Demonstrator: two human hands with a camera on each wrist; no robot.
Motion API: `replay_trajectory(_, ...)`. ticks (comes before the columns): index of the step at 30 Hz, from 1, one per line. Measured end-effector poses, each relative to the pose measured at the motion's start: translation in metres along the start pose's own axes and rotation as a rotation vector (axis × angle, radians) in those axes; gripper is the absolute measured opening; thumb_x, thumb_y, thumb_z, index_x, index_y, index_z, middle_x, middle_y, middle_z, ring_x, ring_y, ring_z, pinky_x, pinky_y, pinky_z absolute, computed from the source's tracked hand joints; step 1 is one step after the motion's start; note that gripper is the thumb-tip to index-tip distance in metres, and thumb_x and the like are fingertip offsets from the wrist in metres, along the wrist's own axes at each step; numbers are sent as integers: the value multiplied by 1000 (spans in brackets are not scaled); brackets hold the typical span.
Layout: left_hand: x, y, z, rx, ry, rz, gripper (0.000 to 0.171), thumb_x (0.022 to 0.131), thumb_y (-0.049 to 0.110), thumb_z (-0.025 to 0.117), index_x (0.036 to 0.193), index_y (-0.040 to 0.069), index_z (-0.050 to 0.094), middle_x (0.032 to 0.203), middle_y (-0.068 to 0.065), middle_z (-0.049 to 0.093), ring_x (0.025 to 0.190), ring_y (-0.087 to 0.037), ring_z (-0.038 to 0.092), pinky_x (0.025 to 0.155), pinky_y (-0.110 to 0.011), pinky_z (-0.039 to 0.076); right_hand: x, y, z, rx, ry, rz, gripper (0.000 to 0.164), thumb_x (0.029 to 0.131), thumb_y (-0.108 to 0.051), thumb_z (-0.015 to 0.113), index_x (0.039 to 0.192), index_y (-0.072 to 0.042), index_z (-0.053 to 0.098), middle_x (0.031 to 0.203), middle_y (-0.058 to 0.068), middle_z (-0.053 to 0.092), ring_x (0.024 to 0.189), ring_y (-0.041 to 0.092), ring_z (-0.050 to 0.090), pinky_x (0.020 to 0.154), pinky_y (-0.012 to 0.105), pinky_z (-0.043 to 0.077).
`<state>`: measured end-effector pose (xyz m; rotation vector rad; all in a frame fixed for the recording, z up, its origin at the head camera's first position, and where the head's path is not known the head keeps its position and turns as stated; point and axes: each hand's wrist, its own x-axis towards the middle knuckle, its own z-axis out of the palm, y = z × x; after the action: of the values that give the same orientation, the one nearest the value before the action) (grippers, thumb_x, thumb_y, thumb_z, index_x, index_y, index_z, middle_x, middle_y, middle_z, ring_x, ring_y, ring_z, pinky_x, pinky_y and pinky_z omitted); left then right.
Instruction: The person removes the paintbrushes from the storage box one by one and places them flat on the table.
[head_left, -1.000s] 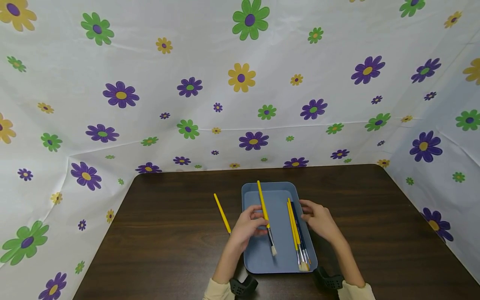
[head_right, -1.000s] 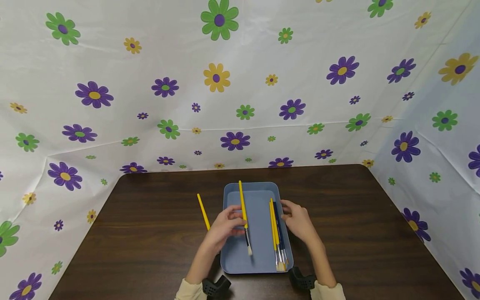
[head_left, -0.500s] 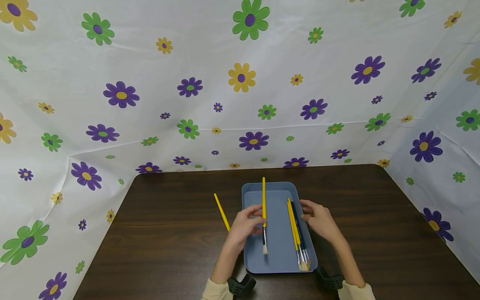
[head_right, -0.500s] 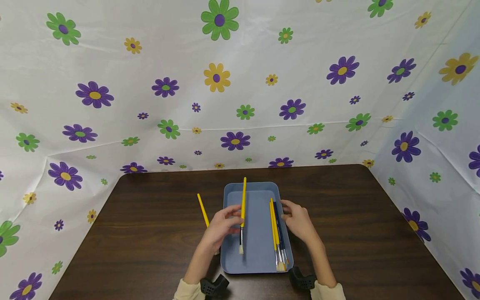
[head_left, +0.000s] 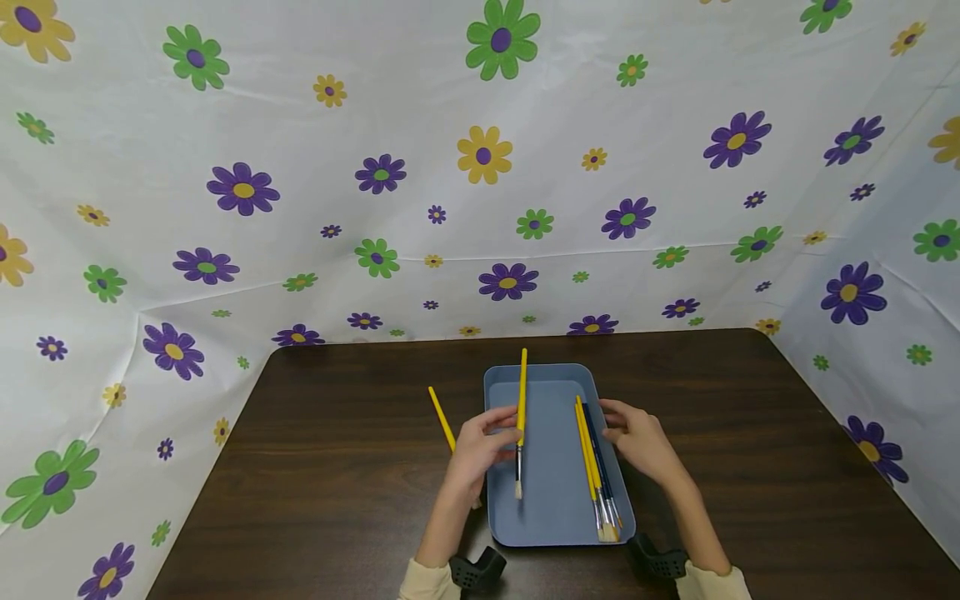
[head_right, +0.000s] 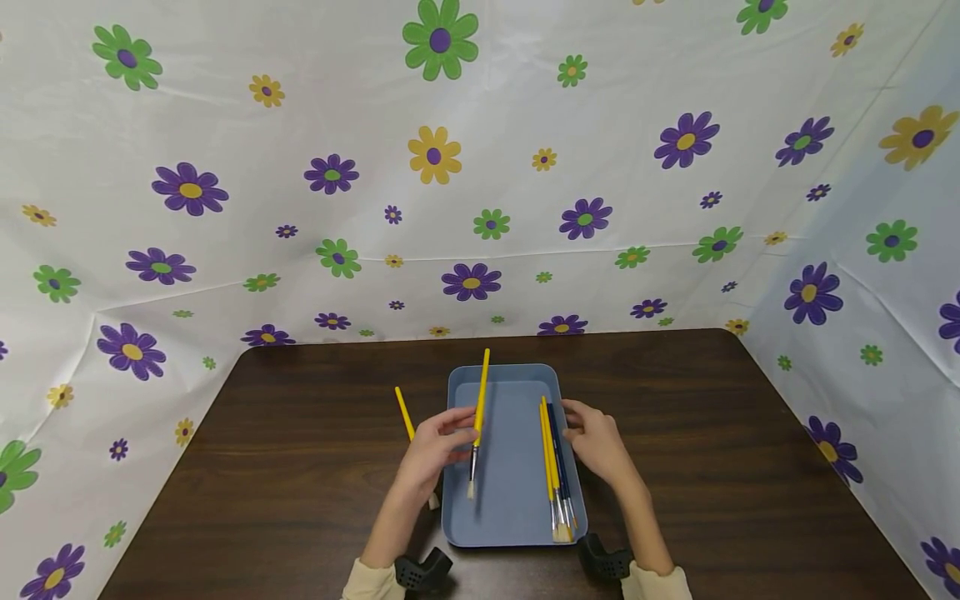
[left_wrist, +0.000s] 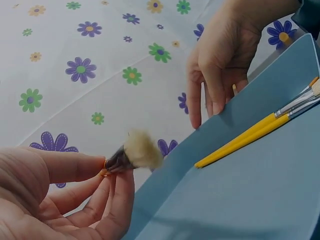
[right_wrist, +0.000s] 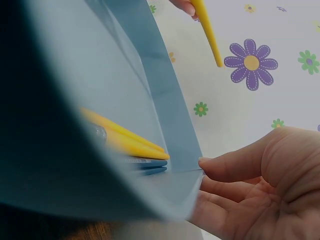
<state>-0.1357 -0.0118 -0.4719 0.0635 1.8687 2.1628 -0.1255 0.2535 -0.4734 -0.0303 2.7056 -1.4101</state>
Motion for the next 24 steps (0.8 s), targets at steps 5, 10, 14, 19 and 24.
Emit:
replay_trajectory(5,1,-1,-7,-22,21,-2,44,92,-1,69,135,-11,61,115,-15,70,85,-13,69,72,-30,62,0,-1,0,3,-5,7,47,99,6,58,144,14,47,130,38,60,106,42,69,76,46,63)
replay_trajectory(10,1,-2,-13,-31,37,-1,45,92,-1,69,135,-12,60,117,-17,70,85,-13,69,72,-30,62,0,-1,0,-7,-4,1,47,98,7,58,144,14,48,130,38,60,105,42,69,76,44,62)
replay_trajectory(14,1,-3,-17,-41,37,1,45,92,-1,69,135,-13,59,117,-18,70,85,-12,69,70,-28,61,0,0,1,-8,-3,-2,47,98,7,58,144,14,48,130,39,60,105,42,69,77,46,62)
replay_trajectory(19,0,-1,-21,-37,49,-4,45,93,-1,69,135,-13,59,117,-18,70,85,-11,68,69,-26,60,0,1,1,-11,-4,-3,47,99,6,57,144,14,48,130,38,60,109,45,67,78,47,62)
replay_trajectory(24,-2,-1,-28,-24,63,-4,44,94,-1,68,136,-12,59,124,-25,68,86,-12,69,68,-24,60,0,0,0,-22,1,-4,46,98,6,58,143,14,49,131,38,60,110,45,67,80,47,62)
